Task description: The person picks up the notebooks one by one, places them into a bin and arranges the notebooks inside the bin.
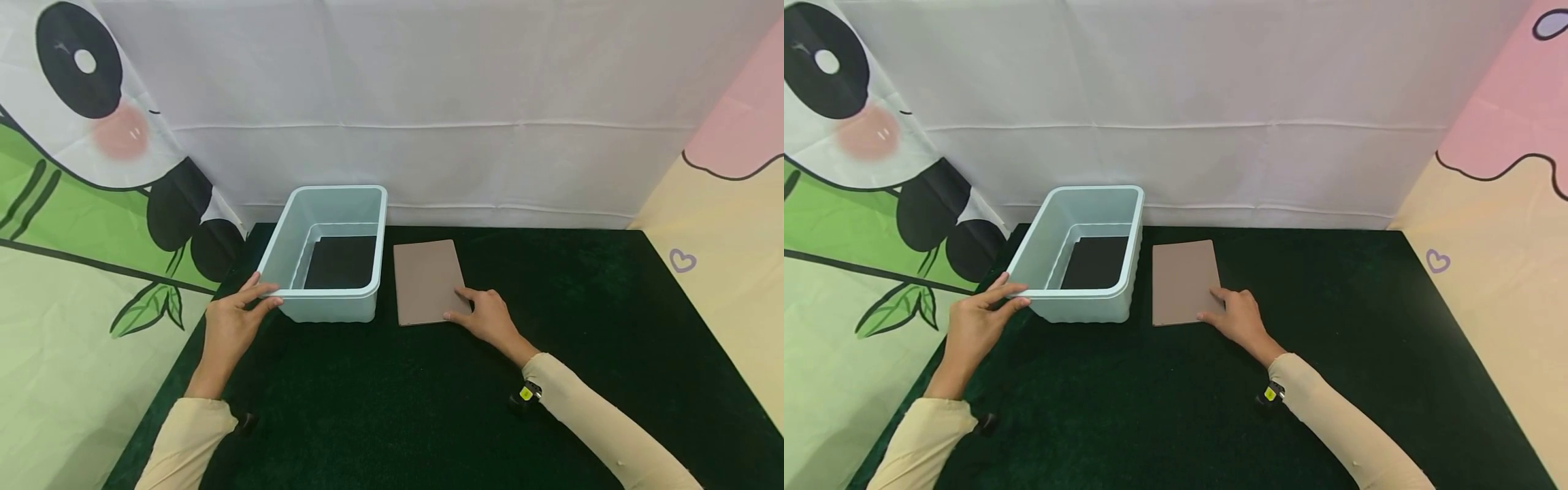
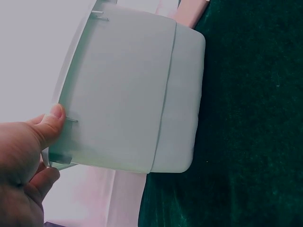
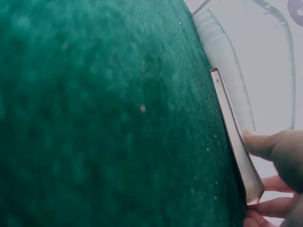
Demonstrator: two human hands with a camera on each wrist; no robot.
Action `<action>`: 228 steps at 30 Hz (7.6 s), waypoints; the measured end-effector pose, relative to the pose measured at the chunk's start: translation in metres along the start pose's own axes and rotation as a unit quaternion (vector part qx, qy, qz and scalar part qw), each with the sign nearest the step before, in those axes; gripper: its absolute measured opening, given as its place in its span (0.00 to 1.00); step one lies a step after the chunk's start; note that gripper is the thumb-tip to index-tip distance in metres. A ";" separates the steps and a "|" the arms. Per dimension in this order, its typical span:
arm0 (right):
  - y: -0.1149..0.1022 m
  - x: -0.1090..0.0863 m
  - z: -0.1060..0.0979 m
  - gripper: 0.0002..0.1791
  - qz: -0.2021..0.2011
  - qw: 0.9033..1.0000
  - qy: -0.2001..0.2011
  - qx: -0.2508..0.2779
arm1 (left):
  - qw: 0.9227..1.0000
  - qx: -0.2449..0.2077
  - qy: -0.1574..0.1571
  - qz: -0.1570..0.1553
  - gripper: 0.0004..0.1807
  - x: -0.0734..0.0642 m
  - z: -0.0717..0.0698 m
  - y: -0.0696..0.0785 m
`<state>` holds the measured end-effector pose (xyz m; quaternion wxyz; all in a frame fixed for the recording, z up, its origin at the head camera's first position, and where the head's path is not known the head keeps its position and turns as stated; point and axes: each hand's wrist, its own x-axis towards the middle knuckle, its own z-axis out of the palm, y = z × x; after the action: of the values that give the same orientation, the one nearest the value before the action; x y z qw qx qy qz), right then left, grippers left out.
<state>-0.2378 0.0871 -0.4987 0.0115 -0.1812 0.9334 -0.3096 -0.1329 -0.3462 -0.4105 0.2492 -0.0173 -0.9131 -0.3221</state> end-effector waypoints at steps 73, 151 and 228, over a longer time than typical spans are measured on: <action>-0.007 0.019 -0.019 0.29 0.181 0.897 -0.057 0.399 | 1.000 0.003 0.004 0.008 0.13 -0.001 -0.001 -0.002; -0.040 0.014 -0.111 0.39 0.093 0.683 -0.019 0.724 | 1.000 0.021 0.012 -0.002 0.13 0.001 0.011 0.007; -0.184 0.125 -0.022 0.27 0.125 0.805 -0.108 0.570 | 1.000 0.018 0.009 -0.019 0.13 0.001 0.010 0.008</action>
<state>-0.2962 -0.0800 -0.3631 0.2521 -0.0561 0.5958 -0.7605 -0.1370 -0.3339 -0.4116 0.2518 0.0075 -0.9165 -0.3106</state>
